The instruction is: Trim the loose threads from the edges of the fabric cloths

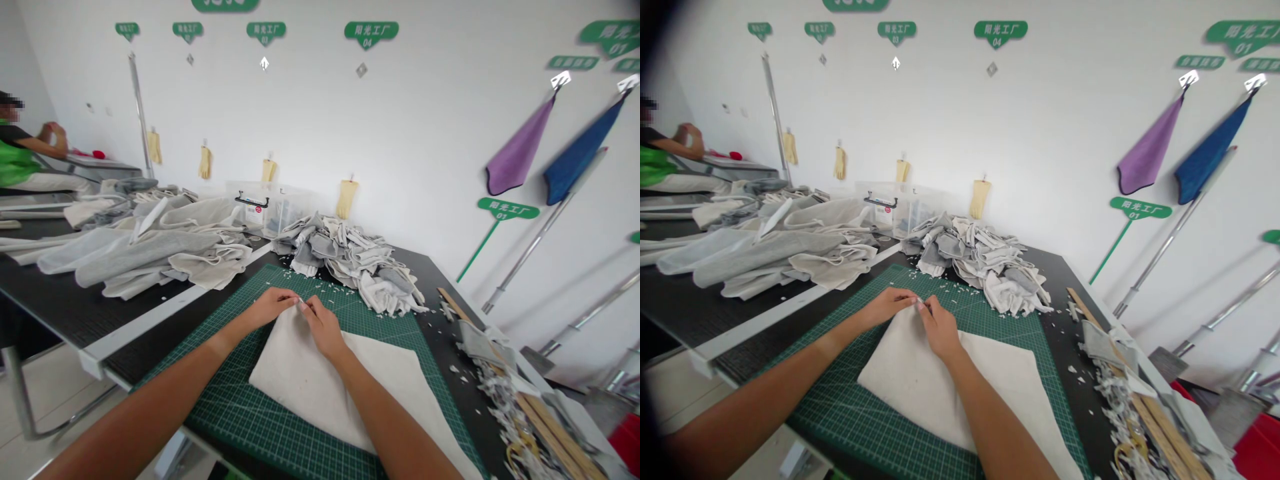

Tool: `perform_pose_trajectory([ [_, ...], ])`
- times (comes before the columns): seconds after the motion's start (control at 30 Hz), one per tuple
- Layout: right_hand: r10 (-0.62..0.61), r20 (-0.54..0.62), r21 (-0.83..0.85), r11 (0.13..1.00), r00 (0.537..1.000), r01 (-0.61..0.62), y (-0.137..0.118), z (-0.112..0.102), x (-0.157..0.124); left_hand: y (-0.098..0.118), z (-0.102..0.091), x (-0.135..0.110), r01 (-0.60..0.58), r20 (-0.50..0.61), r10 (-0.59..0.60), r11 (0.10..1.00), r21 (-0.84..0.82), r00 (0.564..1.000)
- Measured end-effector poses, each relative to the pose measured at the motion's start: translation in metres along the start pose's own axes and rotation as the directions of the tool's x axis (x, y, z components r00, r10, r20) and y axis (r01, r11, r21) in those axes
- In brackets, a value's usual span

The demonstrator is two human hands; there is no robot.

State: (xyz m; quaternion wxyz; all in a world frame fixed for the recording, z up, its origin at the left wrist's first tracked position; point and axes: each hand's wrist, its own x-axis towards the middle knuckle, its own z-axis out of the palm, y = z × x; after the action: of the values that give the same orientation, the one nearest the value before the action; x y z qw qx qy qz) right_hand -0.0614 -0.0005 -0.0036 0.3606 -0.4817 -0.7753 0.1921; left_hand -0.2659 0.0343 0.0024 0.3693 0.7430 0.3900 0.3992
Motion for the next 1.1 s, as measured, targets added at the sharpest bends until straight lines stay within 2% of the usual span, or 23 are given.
perform_pose_trajectory([
  [0.23, -0.024, 0.01, -0.039, 0.999, 1.0, 0.024, -0.002, 0.0, -0.001, 0.001, 0.002, -0.001, 0.039, 0.001, -0.039, 0.999, -0.006, 0.999],
  [0.5, -0.021, 0.008, -0.078, 0.997, 1.0, 0.021, -0.002, 0.001, 0.0, 0.012, 0.003, -0.01, 0.118, 0.073, -0.108, 0.981, -0.157, 0.991],
  [0.93, -0.032, 0.015, -0.123, 0.992, 0.999, 0.034, 0.0, 0.003, 0.0, 0.001, 0.004, -0.005, 0.106, 0.013, -0.105, 0.988, -0.109, 0.994],
  [1.1, -0.033, 0.02, -0.138, 0.99, 0.999, 0.036, 0.0, 0.003, 0.0, 0.002, 0.006, -0.006, 0.135, 0.007, -0.135, 0.98, -0.145, 0.991],
])
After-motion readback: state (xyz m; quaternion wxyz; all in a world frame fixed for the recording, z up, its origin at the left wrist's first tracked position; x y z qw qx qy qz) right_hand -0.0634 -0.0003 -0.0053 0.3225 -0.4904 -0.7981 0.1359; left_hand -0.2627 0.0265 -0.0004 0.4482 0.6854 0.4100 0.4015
